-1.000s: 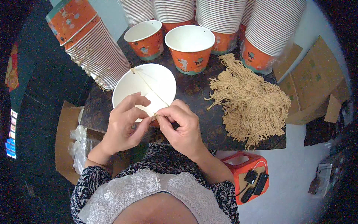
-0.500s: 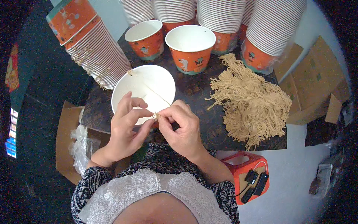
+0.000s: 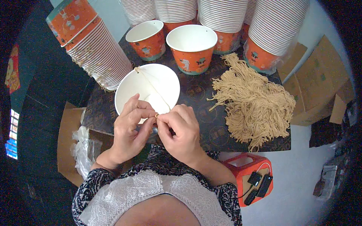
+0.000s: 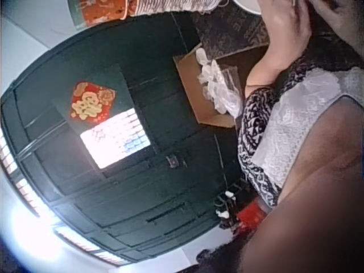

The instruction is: Attaching fiber handles to paper bowls by threading and tying them through pre-punched holes.

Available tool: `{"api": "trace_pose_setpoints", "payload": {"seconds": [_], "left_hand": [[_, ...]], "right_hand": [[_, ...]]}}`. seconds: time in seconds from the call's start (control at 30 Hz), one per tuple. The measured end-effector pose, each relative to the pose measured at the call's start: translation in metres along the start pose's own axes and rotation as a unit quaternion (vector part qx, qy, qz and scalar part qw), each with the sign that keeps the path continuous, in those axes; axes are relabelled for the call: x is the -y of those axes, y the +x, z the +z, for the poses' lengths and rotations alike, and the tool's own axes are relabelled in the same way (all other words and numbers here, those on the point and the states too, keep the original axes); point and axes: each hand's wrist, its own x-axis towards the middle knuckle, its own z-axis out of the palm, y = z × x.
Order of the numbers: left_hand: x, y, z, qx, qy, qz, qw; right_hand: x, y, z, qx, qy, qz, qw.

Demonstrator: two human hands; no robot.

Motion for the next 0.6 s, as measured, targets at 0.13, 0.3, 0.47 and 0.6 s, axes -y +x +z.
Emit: {"api": "trace_pose_setpoints", "payload": {"seconds": [0.13, 0.3, 0.47, 0.6], "left_hand": [[0.000, 0.003, -0.003, 0.021, -0.013, -0.008, 1.000], [0.001, 0.005, -0.004, 0.021, -0.010, -0.006, 1.000], [0.002, 0.003, -0.003, 0.014, 0.004, -0.019, 1.000], [0.004, 0.003, -0.002, 0.009, 0.018, -0.018, 1.000]], "right_hand": [[-0.001, -0.001, -0.001, 0.000, -0.016, -0.020, 1.000], [0.001, 0.003, -0.007, 0.017, -0.104, -0.084, 0.991], [0.012, 0.001, -0.025, 0.037, -0.179, -0.090, 0.979], [0.011, -0.001, -0.031, 0.052, -0.138, -0.086, 0.985]]}}
